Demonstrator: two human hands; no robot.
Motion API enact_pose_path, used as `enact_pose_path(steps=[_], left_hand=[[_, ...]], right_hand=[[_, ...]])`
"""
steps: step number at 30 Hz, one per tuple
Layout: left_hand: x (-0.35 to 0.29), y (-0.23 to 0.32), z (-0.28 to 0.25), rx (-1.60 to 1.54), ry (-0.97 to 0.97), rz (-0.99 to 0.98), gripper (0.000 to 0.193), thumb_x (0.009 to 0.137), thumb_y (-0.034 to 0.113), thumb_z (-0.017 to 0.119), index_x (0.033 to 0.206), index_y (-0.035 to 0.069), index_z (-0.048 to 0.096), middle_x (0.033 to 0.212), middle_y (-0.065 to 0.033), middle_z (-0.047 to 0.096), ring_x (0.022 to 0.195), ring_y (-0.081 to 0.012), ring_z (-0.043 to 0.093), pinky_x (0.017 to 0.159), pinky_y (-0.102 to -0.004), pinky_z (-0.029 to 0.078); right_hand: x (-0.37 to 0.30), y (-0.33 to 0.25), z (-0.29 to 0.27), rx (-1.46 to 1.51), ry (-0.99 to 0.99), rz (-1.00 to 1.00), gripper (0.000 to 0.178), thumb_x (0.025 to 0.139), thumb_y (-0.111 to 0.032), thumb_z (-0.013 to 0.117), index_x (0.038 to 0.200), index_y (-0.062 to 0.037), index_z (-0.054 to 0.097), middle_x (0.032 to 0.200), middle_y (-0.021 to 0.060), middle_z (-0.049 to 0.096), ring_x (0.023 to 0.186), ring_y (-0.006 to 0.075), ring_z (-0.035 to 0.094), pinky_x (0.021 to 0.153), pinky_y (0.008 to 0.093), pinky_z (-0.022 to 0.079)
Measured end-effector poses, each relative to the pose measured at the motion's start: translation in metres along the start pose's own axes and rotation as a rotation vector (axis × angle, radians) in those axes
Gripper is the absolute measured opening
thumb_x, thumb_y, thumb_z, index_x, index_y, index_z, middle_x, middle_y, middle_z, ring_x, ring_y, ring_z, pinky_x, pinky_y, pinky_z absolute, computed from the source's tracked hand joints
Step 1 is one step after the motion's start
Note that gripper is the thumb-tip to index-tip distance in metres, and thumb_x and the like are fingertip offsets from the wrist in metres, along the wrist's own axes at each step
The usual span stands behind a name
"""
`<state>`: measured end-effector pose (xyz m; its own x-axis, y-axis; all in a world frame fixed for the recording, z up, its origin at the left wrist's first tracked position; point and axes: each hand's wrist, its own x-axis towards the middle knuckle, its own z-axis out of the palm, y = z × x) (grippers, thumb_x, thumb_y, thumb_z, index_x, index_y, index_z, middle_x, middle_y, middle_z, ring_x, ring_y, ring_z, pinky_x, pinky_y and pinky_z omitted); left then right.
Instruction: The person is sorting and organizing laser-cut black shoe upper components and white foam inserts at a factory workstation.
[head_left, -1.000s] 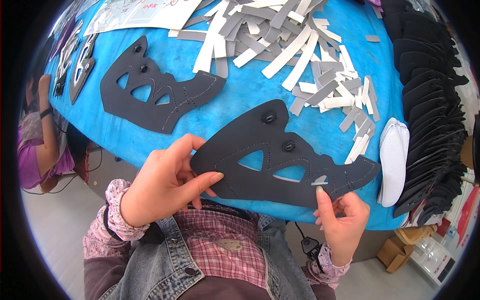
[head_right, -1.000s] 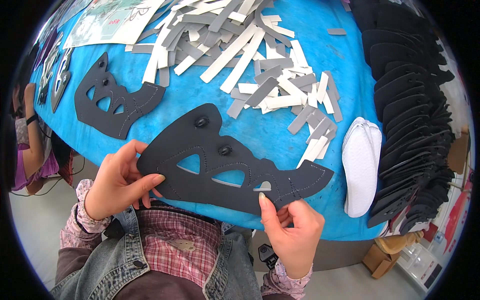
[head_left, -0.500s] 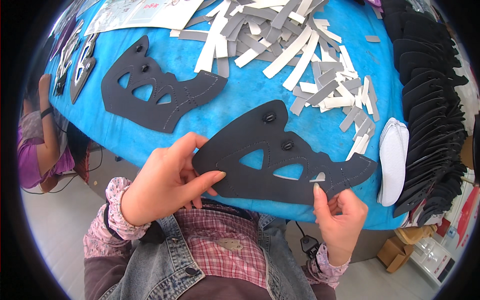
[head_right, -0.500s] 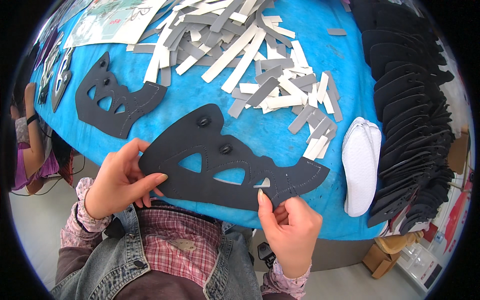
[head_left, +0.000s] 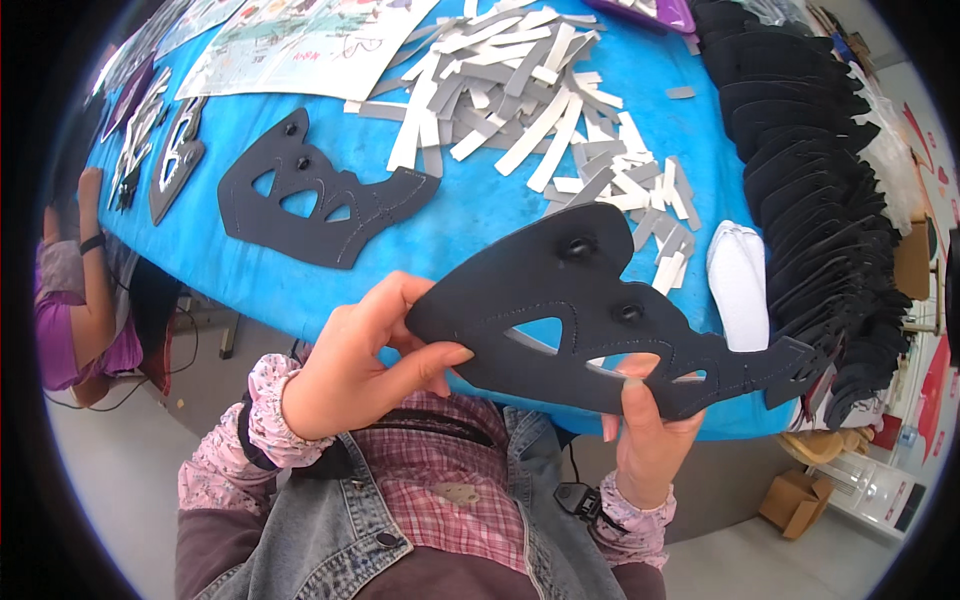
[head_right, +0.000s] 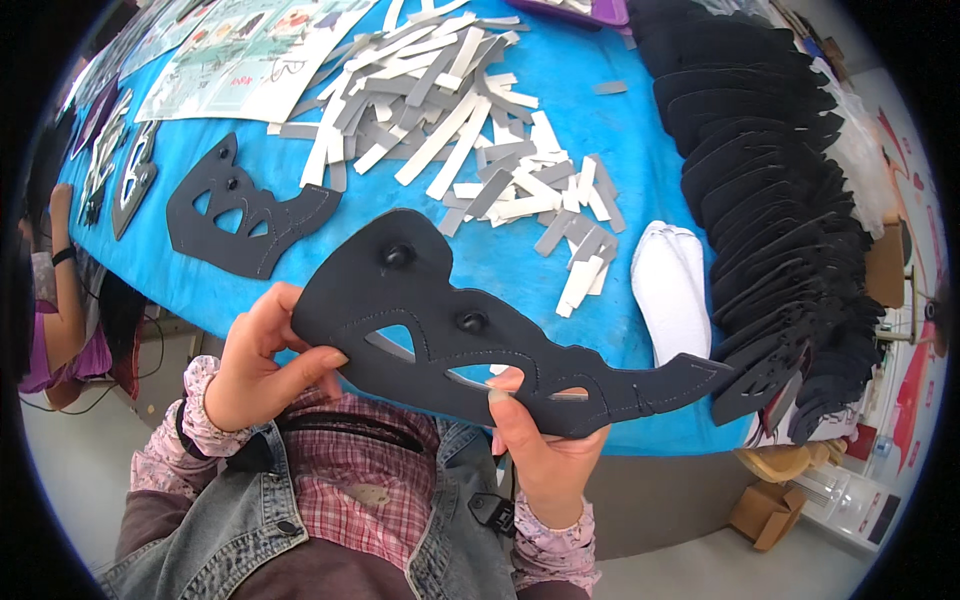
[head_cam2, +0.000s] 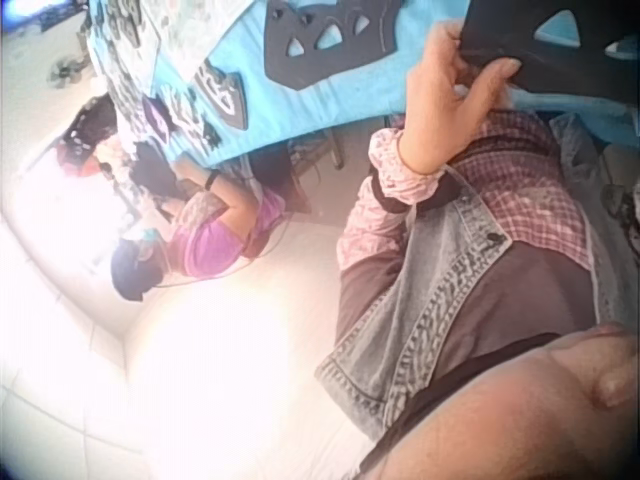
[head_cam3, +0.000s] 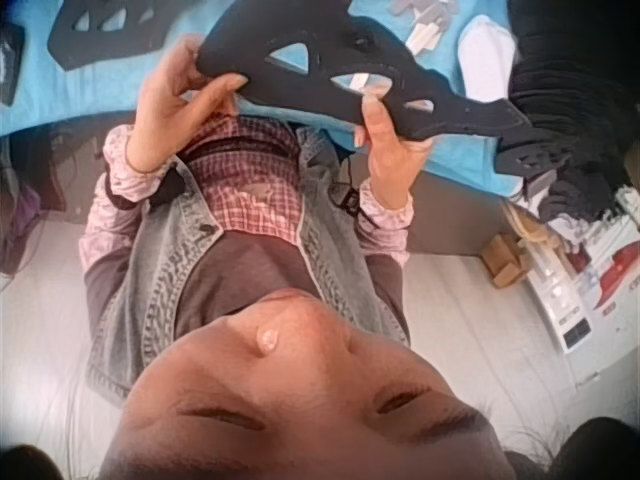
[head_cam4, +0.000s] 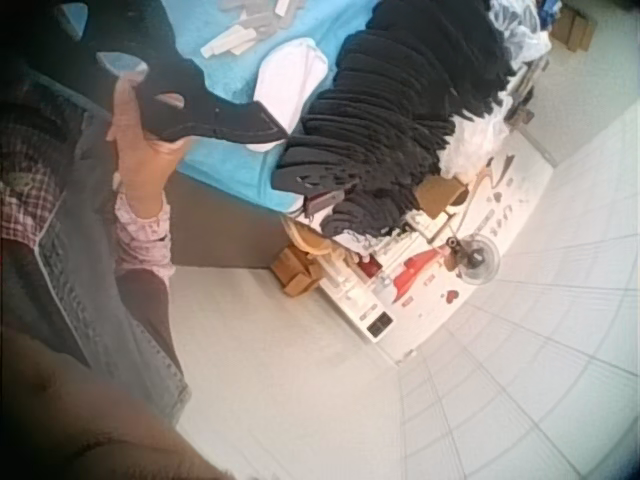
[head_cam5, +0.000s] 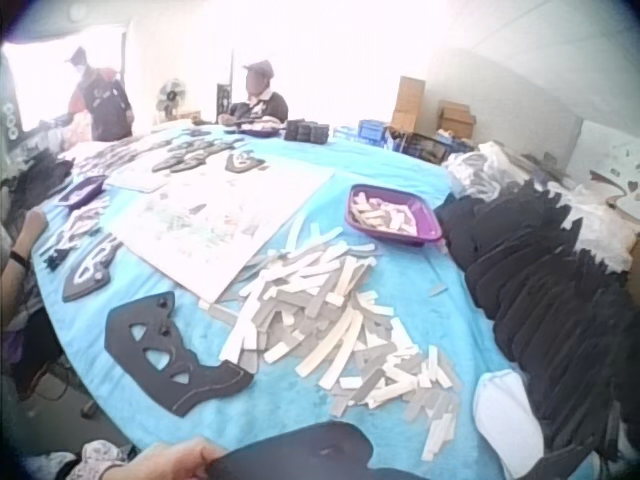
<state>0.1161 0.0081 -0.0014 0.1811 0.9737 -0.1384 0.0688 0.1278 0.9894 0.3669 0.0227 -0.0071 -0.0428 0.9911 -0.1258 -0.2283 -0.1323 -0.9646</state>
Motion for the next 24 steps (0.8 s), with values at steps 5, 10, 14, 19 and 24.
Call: enact_pose_path(steps=[5, 10, 14, 19, 24], left_hand=[[0.002, 0.007, 0.003, -0.092, 0.025, -0.008, 0.027, 0.086, 0.000, 0.062, 0.107, -0.004, 0.046, 0.092, -0.0085, 0.064, 0.074, -0.0116, 0.065, 0.063, -0.0219, 0.052], [-0.005, 0.007, 0.009, -0.090, 0.058, 0.060, 0.026, 0.085, -0.001, 0.062, 0.106, -0.004, 0.047, 0.093, -0.0076, 0.063, 0.077, -0.0122, 0.065, 0.065, -0.0224, 0.052], [-0.004, 0.004, 0.009, -0.218, 0.040, 0.168, 0.022, 0.090, 0.007, 0.058, 0.107, -0.004, 0.049, 0.100, -0.0107, 0.062, 0.093, -0.0133, 0.060, 0.078, -0.0278, 0.049], [-0.006, -0.002, 0.006, -0.655, 0.037, 0.036, 0.045, 0.099, 0.034, 0.036, 0.113, -0.005, 0.055, 0.109, -0.0119, 0.060, 0.099, -0.0219, 0.058, 0.085, -0.0382, 0.048], [-0.001, -0.007, 0.004, -0.642, -0.031, -0.003, 0.043, 0.099, 0.033, 0.039, 0.116, -0.003, 0.055, 0.110, -0.0110, 0.060, 0.099, -0.0202, 0.058, 0.087, -0.0383, 0.047]], right_hand=[[-0.001, 0.002, 0.006, 0.052, -0.031, -0.047, 0.019, 0.077, 0.002, 0.069, 0.094, 0.0020, 0.060, 0.088, 0.0121, 0.063, 0.059, 0.0122, 0.058, 0.045, 0.0227, 0.046], [-0.001, 0.012, 0.018, 0.348, -0.174, 0.022, 0.018, 0.078, 0.003, 0.067, 0.094, 0.0043, 0.059, 0.089, 0.0137, 0.059, 0.062, 0.0170, 0.060, 0.051, 0.0275, 0.050], [0.000, 0.012, 0.026, 0.177, -0.150, -0.012, 0.012, 0.082, 0.004, 0.064, 0.092, 0.0040, 0.057, 0.089, 0.0124, 0.057, 0.062, 0.0184, 0.062, 0.053, 0.0280, 0.052], [0.003, 0.012, 0.033, 0.254, -0.120, -0.071, 0.010, 0.083, 0.004, 0.062, 0.090, 0.0035, 0.056, 0.089, 0.0119, 0.056, 0.061, 0.0185, 0.061, 0.052, 0.0277, 0.051], [0.004, 0.014, 0.033, 0.289, -0.163, -0.063, 0.010, 0.084, 0.002, 0.062, 0.091, 0.0026, 0.055, 0.083, 0.0117, 0.057, 0.061, 0.0188, 0.061, 0.050, 0.0278, 0.051]])
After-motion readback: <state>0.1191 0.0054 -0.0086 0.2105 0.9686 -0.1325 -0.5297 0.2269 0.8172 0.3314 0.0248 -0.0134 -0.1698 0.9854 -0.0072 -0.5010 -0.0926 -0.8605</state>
